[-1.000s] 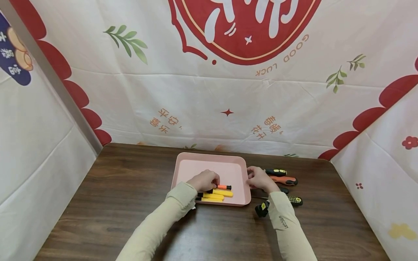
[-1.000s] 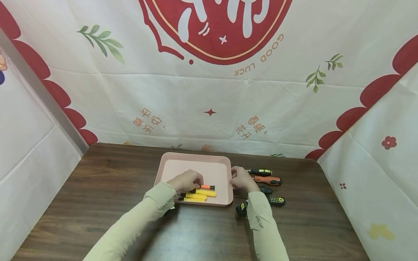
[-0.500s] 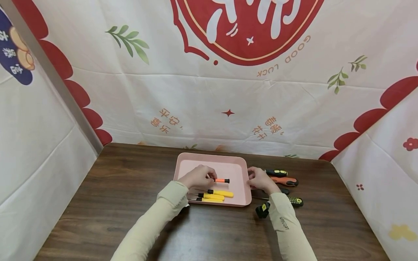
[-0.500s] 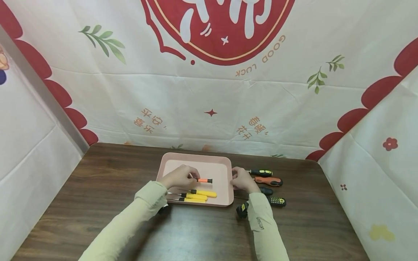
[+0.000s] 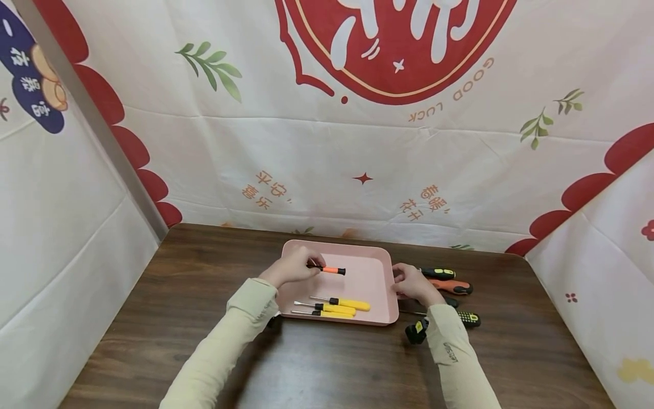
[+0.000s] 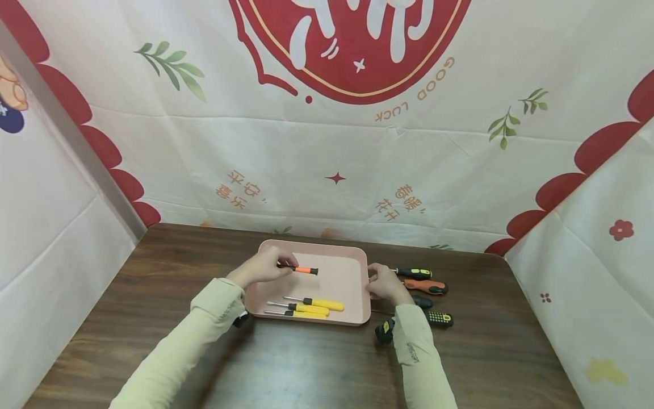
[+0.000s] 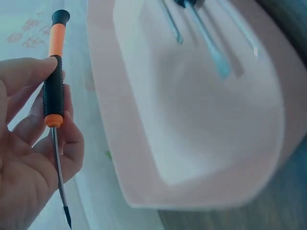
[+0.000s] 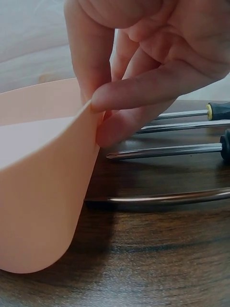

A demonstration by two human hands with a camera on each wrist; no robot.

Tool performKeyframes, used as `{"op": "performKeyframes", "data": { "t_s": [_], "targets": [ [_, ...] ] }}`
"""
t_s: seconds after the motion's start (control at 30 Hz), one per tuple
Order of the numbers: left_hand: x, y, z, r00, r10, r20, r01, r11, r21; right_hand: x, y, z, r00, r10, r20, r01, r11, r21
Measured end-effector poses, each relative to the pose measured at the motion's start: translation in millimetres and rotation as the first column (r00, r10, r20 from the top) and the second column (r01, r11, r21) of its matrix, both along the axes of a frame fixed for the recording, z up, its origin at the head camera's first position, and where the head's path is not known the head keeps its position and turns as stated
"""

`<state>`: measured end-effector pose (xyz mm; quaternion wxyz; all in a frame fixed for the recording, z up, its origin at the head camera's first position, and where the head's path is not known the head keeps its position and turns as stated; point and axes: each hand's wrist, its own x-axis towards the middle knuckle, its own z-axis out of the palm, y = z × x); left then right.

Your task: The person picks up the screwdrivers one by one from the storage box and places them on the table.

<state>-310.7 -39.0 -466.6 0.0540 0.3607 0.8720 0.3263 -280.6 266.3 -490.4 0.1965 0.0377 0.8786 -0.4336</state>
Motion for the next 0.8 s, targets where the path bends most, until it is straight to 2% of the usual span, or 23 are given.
{"op": "performKeyframes", "data": {
  "t_s": [0.13,0.43,0.63,0.8],
  "targets": [
    [-1.3,-10,7.6,0.999,0.014,-0.050,-0.013,1.000,0.013,-0.9,0,-0.6,1.000,-0.002,0.000,0.002,1.000,-0.007],
    [-7.0,-41,12.8,0.995,0.092,-0.036,-0.091,0.995,0.027,0.5,-1,2.4,1.000,0.014,0.003,-0.014,1.000,-0.004],
    [-9.0,-67,9.2,0.988,0.154,-0.010,-0.153,0.987,0.057,0.1,-3,3.0,1.000,0.011,-0.002,-0.011,1.000,-0.004],
    [-14.1,-88,2.6,0.983,0.182,-0.031,-0.179,0.982,0.065,0.2,-1,1.3,1.000,0.000,-0.013,0.000,1.000,0.008]
  ]
}}
